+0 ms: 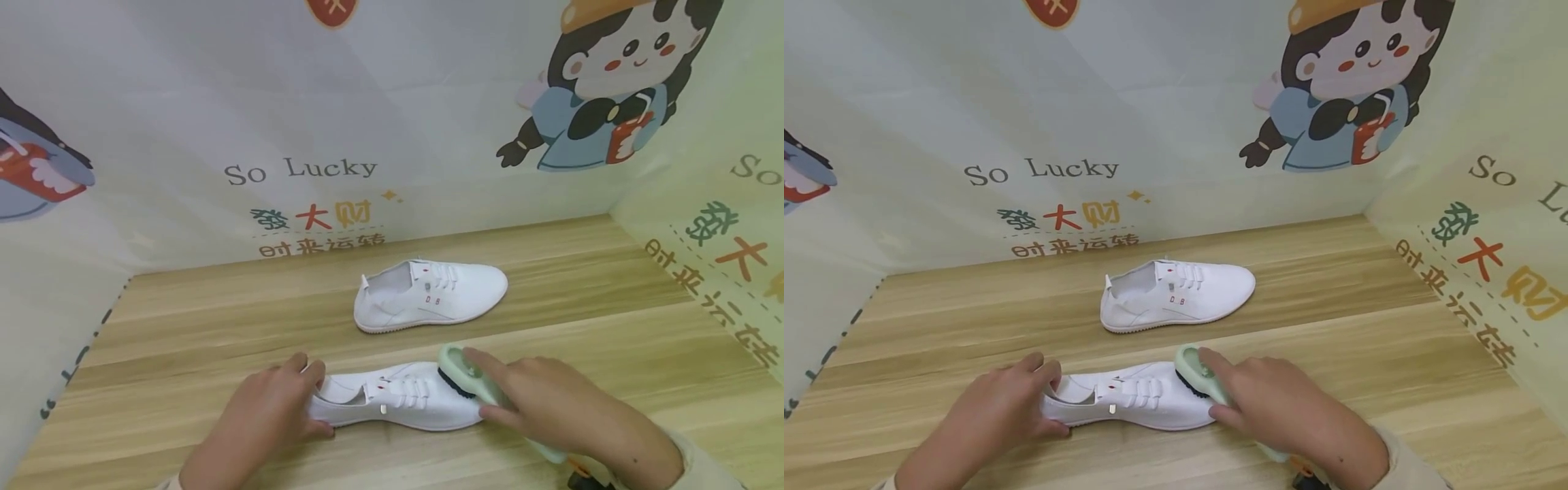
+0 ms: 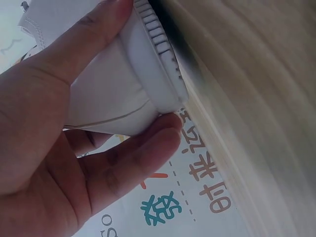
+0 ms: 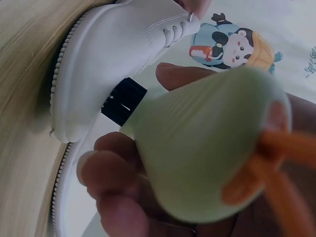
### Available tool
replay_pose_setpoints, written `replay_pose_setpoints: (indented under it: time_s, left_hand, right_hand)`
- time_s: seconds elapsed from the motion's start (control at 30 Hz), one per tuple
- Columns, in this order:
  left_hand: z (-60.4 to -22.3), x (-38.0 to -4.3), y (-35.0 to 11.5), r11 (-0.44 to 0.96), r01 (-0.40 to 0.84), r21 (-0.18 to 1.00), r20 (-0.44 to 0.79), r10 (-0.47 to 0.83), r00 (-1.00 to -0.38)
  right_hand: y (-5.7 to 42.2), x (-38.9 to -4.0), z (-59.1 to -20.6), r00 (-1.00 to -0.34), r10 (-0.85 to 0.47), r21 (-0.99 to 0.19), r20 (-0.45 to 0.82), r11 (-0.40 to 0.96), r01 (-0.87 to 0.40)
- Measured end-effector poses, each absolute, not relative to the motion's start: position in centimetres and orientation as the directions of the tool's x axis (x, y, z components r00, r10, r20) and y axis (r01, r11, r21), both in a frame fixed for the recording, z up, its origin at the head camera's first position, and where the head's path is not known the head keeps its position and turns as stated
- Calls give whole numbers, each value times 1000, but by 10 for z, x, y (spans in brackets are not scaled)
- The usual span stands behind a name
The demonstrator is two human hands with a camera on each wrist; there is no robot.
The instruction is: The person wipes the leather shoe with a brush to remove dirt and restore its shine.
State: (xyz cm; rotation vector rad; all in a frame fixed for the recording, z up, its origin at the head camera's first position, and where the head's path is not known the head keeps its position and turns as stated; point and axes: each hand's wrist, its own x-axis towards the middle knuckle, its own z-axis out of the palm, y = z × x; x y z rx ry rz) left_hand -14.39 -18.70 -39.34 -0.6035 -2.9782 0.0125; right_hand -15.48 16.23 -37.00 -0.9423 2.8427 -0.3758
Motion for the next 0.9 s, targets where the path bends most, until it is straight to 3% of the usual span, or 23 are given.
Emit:
replay_pose_setpoints:
  time_s: [0.33, 0.63, 0.9]
  left_hand:
    - [-396, -140, -181, 945, 326, 22, 77, 323, -943]
    - [-400, -136, -173, 942, 335, 10, 148, 330, -932]
    - [-401, -136, -172, 936, 351, -2, 195, 345, -918]
  right_hand:
    - [179, -161, -366, -823, -562, -308, -84, 800, -515]
    - [180, -159, -364, -825, -548, -373, -137, 800, -470]
    - [169, -157, -377, -802, -597, -264, 0, 774, -576]
